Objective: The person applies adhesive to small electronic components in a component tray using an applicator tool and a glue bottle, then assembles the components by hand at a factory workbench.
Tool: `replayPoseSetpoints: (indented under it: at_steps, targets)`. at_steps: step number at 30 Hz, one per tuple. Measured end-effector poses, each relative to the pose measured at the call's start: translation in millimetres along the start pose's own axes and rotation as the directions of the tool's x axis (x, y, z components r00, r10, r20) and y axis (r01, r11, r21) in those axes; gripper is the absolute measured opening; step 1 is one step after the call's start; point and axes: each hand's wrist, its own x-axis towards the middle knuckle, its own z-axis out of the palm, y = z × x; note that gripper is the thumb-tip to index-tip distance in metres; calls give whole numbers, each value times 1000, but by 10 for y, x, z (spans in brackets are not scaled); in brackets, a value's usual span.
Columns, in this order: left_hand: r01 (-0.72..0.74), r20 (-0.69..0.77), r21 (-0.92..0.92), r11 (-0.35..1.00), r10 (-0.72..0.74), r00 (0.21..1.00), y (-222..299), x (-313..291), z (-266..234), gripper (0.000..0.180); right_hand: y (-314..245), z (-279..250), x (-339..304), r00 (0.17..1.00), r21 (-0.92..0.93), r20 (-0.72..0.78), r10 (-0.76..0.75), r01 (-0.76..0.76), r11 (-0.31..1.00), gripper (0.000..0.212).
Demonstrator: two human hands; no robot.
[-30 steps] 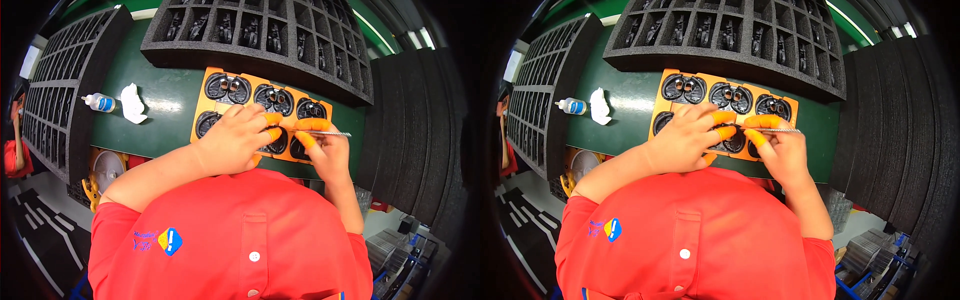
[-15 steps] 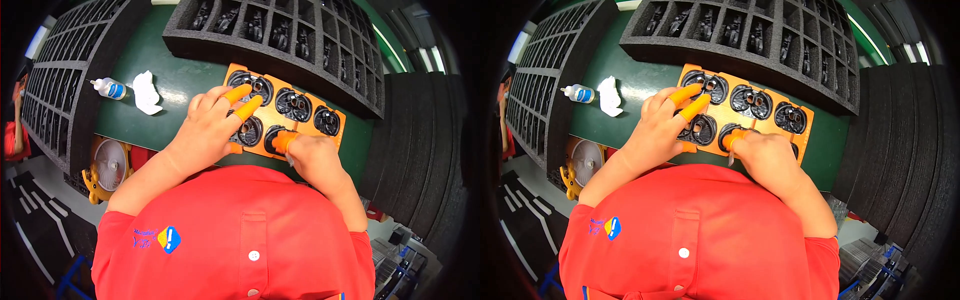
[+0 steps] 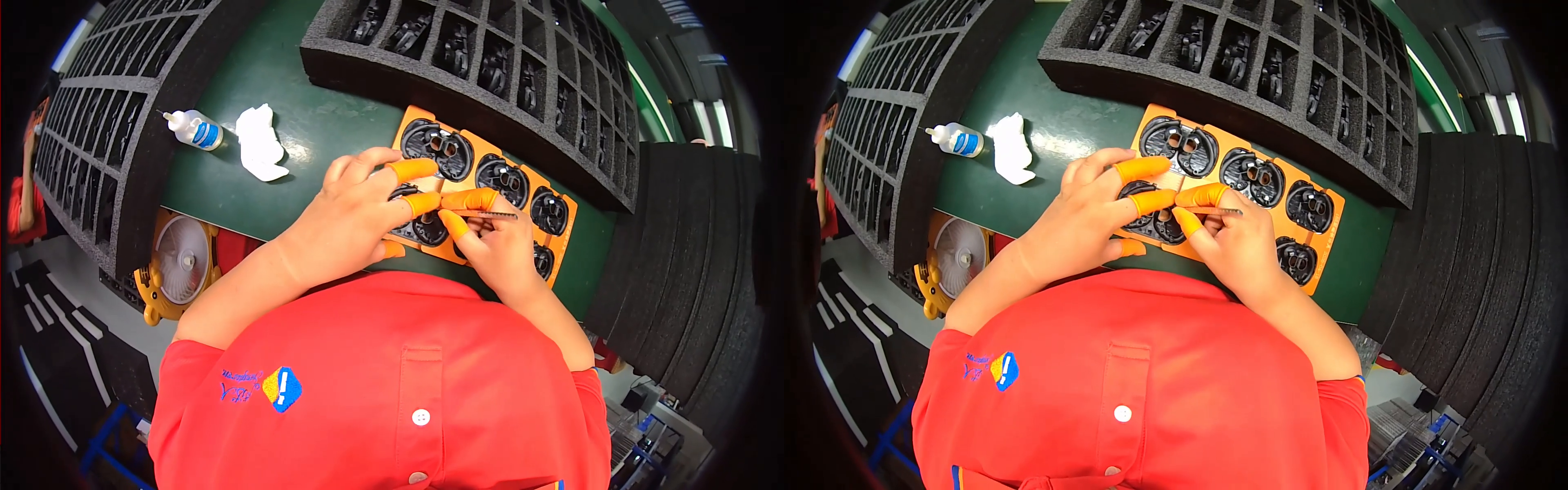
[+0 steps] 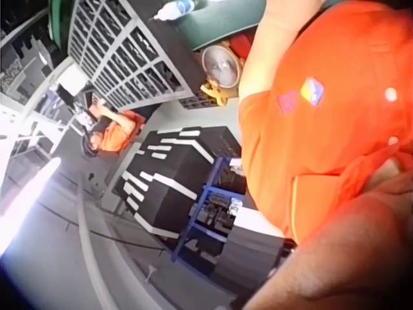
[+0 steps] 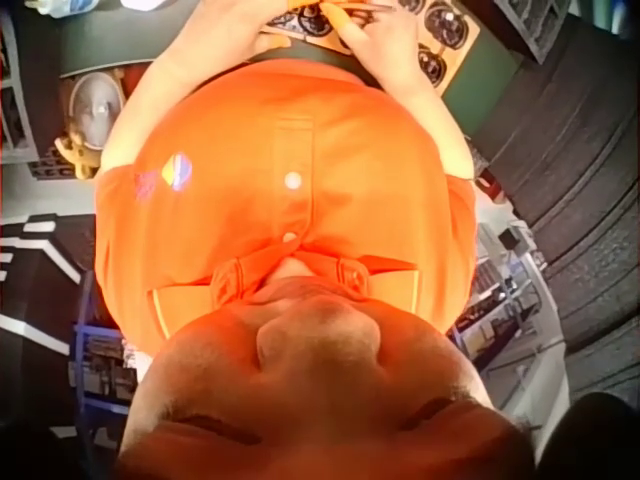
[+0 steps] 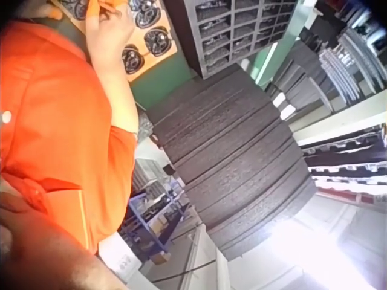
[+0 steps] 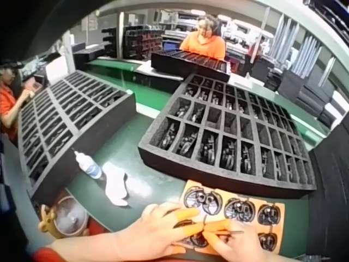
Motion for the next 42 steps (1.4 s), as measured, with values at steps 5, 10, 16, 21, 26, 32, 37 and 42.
replayPoseSetpoints:
  at_steps: [5, 10, 16, 21, 26, 32, 37, 42]
  targets:
    - [-181, 76, 95, 979, 174, 982, -66, 21, 21, 67, -24, -51, 0, 969, -97, 16, -245, 245, 965, 15]
    - [-220, 123, 93, 971, 208, 970, -100, 39, -29, 71, -245, -270, 21, 999, 255, -22, -25, 30, 966, 14]
    - [-19, -23, -187, 982, 15, 1000, -257, -131, -96, 102, -293, -158, 173, 983, 1, 65, -170, 170, 985, 16]
    - [-47, -33, -185, 982, 41, 999, -334, -187, -31, 83, -377, -38, 283, 915, -233, 169, -367, 399, 887, 16]
    - [-63, -37, -122, 991, 59, 998, -405, -257, 50, 74, -512, 33, 291, 826, -465, 298, -478, 563, 684, 22]
    - [-31, 32, -79, 996, 34, 999, -384, -255, 36, 93, -634, -35, 268, 755, -475, 501, -424, 649, 595, 18]
    - [-57, 4, -52, 997, 57, 998, -360, -200, 31, 92, -525, -117, 261, 808, -380, 377, -453, 581, 719, 15]
    - [-37, -14, -75, 997, 36, 999, -243, -188, -50, 102, -423, -1025, 496, 963, 180, -257, -78, 127, 975, 16]
